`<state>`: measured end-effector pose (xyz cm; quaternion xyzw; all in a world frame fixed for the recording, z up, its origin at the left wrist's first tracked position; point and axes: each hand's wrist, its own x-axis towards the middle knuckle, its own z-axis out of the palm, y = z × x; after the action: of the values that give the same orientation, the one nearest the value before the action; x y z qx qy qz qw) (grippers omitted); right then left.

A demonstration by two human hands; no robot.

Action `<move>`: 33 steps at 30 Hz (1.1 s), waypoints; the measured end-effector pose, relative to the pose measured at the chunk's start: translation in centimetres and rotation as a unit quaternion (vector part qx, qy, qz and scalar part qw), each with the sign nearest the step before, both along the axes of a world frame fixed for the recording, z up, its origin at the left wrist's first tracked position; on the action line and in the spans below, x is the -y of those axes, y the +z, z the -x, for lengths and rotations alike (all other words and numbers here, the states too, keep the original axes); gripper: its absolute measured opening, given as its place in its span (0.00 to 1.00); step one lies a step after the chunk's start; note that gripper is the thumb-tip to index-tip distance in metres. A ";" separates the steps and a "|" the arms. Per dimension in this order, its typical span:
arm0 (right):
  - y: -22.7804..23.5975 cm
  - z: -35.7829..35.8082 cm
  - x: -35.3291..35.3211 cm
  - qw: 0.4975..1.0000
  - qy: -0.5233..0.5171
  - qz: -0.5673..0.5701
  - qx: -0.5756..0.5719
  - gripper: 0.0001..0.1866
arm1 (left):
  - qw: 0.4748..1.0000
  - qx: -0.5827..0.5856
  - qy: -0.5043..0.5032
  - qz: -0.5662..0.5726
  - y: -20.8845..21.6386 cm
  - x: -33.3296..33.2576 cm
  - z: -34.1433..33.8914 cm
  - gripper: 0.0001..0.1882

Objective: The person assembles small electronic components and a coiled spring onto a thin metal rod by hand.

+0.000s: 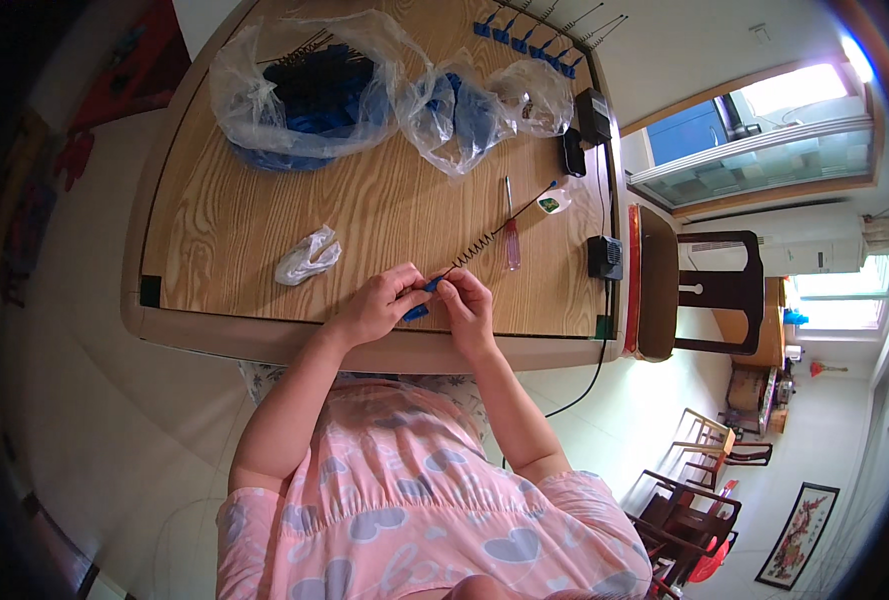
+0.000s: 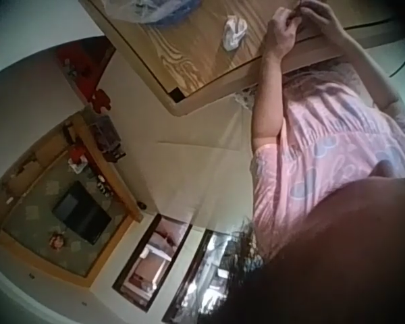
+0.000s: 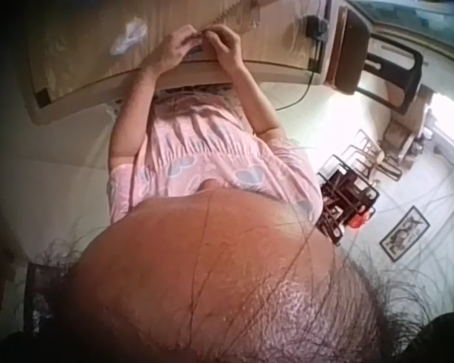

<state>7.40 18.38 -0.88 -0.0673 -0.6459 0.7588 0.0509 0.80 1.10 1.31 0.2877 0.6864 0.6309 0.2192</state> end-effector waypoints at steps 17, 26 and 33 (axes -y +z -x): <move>3.0 -11.5 3.3 0.984 0.037 0.172 0.009 0.09 | 0.962 -0.174 -0.069 0.200 9.1 2.9 -8.2 0.06; 3.3 -13.3 2.9 0.977 0.063 0.194 0.061 0.09 | 0.918 -0.248 -0.091 0.296 10.9 2.1 -10.0 0.08; 3.1 -13.6 2.7 0.978 0.078 0.194 0.016 0.09 | 0.906 -0.281 -0.096 0.300 11.6 1.3 -10.6 0.08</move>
<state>21.03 15.68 2.18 -0.0378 -0.4907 0.8699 -0.0327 11.41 -0.23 12.95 0.4385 0.8455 0.2640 0.1524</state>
